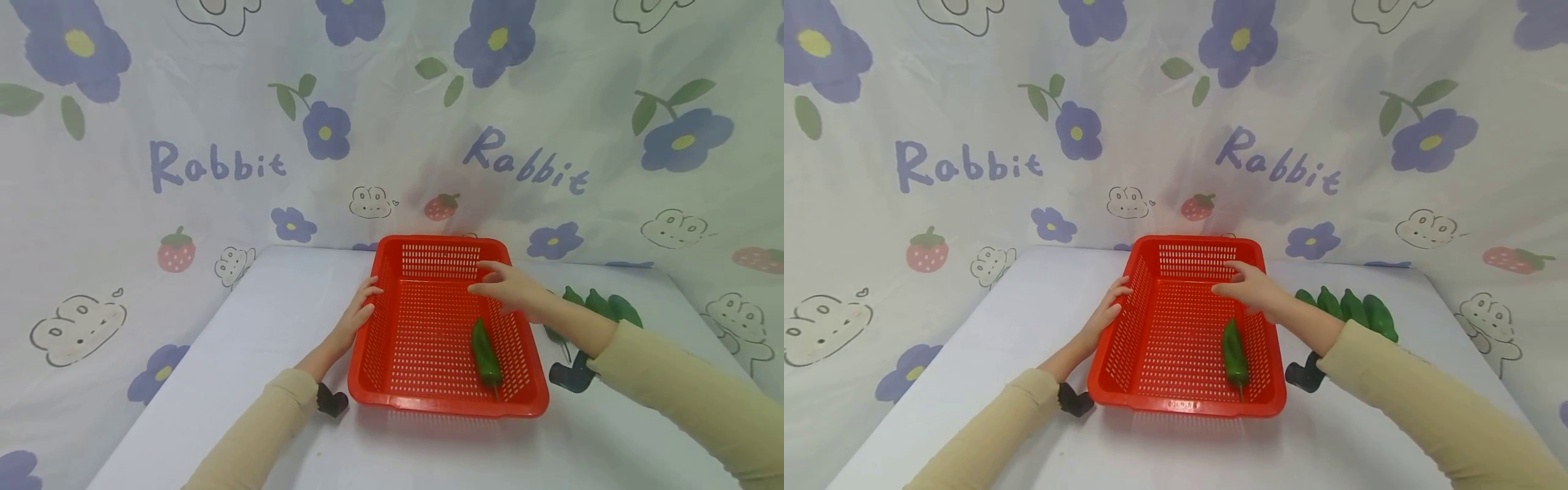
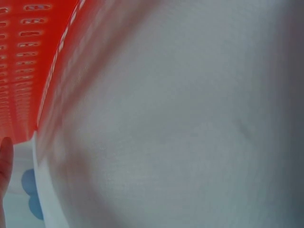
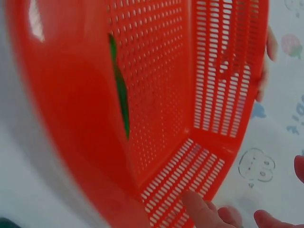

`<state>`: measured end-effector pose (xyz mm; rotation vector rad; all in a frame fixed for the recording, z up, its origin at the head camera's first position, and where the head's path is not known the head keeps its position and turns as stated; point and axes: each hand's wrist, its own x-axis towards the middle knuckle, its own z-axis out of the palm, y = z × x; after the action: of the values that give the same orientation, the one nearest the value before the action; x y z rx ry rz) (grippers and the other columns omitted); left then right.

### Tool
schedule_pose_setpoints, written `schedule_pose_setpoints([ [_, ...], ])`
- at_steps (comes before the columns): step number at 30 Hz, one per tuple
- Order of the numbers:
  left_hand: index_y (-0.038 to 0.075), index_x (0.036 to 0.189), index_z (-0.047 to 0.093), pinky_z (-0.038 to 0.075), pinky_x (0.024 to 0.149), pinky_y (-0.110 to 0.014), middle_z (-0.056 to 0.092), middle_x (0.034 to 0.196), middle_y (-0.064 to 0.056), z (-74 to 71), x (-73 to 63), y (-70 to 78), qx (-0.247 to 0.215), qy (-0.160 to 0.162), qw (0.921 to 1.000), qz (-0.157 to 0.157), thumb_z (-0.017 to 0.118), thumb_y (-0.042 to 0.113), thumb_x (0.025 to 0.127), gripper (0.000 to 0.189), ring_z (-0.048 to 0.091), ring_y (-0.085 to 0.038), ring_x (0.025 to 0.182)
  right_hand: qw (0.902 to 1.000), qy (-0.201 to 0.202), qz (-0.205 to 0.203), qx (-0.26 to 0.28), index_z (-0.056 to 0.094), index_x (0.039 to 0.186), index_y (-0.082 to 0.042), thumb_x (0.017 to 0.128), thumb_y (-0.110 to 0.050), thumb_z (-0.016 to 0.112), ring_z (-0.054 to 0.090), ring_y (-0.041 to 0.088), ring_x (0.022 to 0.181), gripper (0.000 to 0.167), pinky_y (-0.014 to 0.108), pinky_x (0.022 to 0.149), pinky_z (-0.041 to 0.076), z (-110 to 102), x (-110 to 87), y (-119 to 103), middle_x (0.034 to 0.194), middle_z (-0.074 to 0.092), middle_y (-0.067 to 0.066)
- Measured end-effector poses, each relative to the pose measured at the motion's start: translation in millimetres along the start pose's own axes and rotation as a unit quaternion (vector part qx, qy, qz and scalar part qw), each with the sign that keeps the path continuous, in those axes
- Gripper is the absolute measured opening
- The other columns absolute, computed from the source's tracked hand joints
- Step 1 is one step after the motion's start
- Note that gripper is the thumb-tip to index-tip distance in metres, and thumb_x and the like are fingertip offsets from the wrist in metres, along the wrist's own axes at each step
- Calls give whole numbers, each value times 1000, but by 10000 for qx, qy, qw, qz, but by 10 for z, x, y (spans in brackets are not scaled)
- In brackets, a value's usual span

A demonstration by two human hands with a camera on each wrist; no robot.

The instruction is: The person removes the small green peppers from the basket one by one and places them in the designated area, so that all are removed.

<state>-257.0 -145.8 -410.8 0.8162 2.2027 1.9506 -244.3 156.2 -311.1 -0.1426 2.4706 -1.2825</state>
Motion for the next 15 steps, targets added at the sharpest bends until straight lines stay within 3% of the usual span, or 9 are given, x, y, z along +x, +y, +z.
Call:
schedule_pose_setpoints([
  [8,-6,127,32,23,104,-55,5,151,-17,-58,53,-273,130,69,9999,71,32,8,92,38,8,-36,136,9999,-118,85,49,22,144,-9,86,-28,60,39,42,120,71,54,89,43,229,139,-10,138,32,25],
  [12,-5,127,32,26,103,-53,6,151,-16,-66,52,-317,164,95,9997,147,33,13,92,39,10,-35,135,9999,-149,65,56,22,144,-8,87,-26,58,38,43,121,70,55,91,41,311,193,-29,139,30,26],
  [15,-7,127,32,26,103,-53,5,151,-17,-52,44,-266,140,83,9998,150,33,12,92,39,11,-36,135,9999,-115,43,-49,23,143,-6,86,-26,58,39,42,119,70,55,90,41,373,232,-18,138,32,28],
])
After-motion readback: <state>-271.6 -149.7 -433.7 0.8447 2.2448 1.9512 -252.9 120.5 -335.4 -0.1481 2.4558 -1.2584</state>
